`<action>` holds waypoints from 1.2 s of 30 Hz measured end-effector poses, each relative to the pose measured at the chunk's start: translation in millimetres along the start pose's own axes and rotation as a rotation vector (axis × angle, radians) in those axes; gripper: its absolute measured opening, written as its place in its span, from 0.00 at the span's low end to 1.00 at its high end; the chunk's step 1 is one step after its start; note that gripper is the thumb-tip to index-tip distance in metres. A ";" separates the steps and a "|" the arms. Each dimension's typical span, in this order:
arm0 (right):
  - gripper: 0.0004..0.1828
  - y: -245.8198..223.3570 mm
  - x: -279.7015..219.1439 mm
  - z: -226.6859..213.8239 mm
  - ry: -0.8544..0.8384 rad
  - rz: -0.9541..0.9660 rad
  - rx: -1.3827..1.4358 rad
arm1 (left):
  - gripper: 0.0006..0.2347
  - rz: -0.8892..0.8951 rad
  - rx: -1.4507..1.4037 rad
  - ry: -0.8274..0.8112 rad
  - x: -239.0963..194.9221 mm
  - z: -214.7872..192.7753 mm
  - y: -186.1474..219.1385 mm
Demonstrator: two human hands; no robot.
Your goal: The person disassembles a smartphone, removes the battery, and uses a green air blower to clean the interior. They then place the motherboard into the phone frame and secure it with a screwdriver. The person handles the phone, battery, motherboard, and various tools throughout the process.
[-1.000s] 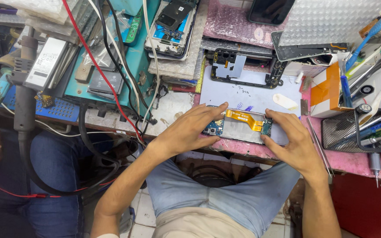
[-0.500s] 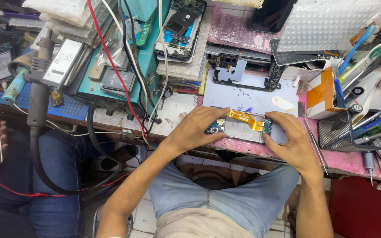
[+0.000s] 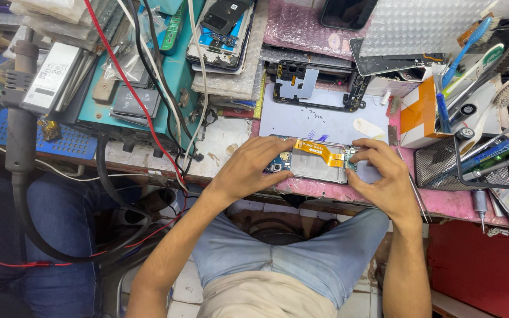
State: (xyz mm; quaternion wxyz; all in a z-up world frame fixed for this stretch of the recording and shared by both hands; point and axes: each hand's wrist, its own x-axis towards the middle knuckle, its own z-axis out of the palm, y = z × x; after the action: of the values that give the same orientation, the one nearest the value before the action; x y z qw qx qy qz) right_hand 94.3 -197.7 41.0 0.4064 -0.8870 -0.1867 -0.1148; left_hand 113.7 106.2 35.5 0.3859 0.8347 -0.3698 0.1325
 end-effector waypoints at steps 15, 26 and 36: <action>0.13 -0.6 -0.7 -0.7 -0.032 -0.033 -0.016 | 0.25 -0.004 0.002 -0.008 -0.8 -0.1 -0.2; 0.13 2.1 -3.8 4.3 0.030 -0.102 -0.046 | 0.25 0.009 0.009 0.012 -1.9 1.4 -1.3; 0.12 -3.8 -2.7 6.9 0.076 -0.163 -0.152 | 0.25 -0.006 0.002 0.002 -3.3 1.4 -1.1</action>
State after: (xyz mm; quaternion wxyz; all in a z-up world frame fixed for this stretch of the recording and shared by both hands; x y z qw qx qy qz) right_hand 90.6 -190.8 38.2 0.3340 -0.8922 -0.2334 -0.1947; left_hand 112.2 107.3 32.3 0.3857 0.8362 -0.3667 0.1327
